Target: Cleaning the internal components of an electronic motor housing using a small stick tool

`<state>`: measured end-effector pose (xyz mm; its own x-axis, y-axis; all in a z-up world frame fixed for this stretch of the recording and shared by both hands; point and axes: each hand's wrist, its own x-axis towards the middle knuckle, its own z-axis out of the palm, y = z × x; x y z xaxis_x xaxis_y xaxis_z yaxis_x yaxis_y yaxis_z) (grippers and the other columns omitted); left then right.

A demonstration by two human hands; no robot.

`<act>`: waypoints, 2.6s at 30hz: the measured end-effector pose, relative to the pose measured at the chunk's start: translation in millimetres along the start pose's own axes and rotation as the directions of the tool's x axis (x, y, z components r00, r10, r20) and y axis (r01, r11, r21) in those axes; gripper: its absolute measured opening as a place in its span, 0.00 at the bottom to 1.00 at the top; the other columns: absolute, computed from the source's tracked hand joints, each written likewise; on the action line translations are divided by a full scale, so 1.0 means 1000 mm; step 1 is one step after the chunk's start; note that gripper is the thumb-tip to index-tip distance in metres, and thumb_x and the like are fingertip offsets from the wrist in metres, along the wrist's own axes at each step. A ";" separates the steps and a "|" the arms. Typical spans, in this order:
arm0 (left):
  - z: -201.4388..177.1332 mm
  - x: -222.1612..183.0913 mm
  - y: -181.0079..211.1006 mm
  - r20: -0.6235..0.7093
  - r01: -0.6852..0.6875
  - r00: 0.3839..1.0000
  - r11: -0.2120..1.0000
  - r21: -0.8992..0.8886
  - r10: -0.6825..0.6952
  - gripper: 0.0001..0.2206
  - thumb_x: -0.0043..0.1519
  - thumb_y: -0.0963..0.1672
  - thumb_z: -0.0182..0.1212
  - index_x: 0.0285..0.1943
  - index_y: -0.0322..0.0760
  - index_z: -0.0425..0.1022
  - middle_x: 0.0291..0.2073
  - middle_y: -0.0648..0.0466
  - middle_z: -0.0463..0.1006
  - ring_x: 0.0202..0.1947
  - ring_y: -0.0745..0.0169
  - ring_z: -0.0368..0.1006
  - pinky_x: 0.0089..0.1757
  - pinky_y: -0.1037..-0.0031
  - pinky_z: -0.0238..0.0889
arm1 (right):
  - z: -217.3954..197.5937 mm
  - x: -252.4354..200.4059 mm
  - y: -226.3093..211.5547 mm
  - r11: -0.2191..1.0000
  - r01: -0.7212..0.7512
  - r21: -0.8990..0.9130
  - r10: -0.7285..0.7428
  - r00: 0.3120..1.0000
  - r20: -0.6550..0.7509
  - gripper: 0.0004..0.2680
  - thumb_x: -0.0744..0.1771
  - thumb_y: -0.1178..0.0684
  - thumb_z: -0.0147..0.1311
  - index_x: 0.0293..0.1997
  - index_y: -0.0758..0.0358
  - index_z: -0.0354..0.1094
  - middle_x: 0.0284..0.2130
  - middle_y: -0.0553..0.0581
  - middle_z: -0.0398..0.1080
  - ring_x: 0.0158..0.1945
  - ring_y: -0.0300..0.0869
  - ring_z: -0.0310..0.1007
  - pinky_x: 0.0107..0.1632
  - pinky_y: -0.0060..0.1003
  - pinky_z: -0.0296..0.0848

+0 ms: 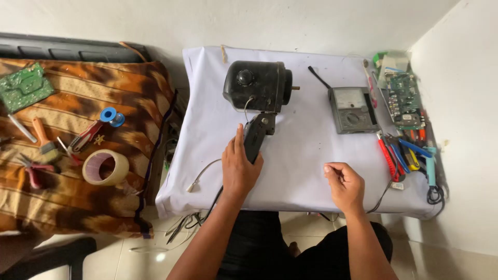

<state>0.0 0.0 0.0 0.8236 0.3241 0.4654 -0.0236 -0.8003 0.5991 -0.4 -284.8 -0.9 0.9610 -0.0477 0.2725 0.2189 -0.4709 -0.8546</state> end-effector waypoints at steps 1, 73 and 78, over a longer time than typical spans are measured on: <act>-0.001 0.000 -0.003 0.004 -0.018 1.000 1.000 -0.021 0.018 0.44 0.49 0.45 0.70 0.78 0.40 0.54 0.53 0.41 0.73 0.49 0.43 0.74 0.48 0.63 0.65 | 0.001 0.001 -0.001 1.000 0.002 -0.012 -0.002 1.000 -0.025 0.03 0.69 0.58 0.59 0.42 0.64 0.78 0.22 0.61 0.74 0.22 0.40 0.70 0.28 0.35 0.71; 0.005 0.002 -0.002 -0.026 -0.029 0.999 0.995 0.096 0.031 0.36 0.48 0.44 0.68 0.71 0.41 0.63 0.49 0.48 0.71 0.42 0.51 0.74 0.41 0.67 0.62 | 0.031 0.258 -0.123 0.770 0.466 -0.435 -0.280 0.860 0.426 0.05 0.69 0.46 0.66 0.49 0.45 0.79 0.35 0.50 0.77 0.36 0.42 0.76 0.40 0.36 0.75; 0.006 0.002 -0.002 -0.034 -0.022 0.999 0.997 0.070 0.024 0.37 0.47 0.44 0.68 0.70 0.41 0.63 0.48 0.48 0.72 0.41 0.50 0.74 0.41 0.67 0.62 | 0.039 0.241 -0.137 0.796 0.465 -0.386 -0.229 0.823 0.520 0.06 0.67 0.46 0.66 0.46 0.49 0.80 0.35 0.57 0.78 0.38 0.50 0.79 0.41 0.43 0.77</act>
<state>4.5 -1.1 -3.9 0.8032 0.3214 0.5015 -0.0021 -0.8405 0.5419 208.3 -197.3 164.2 0.8287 0.5263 0.1904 0.5563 -0.7374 -0.3830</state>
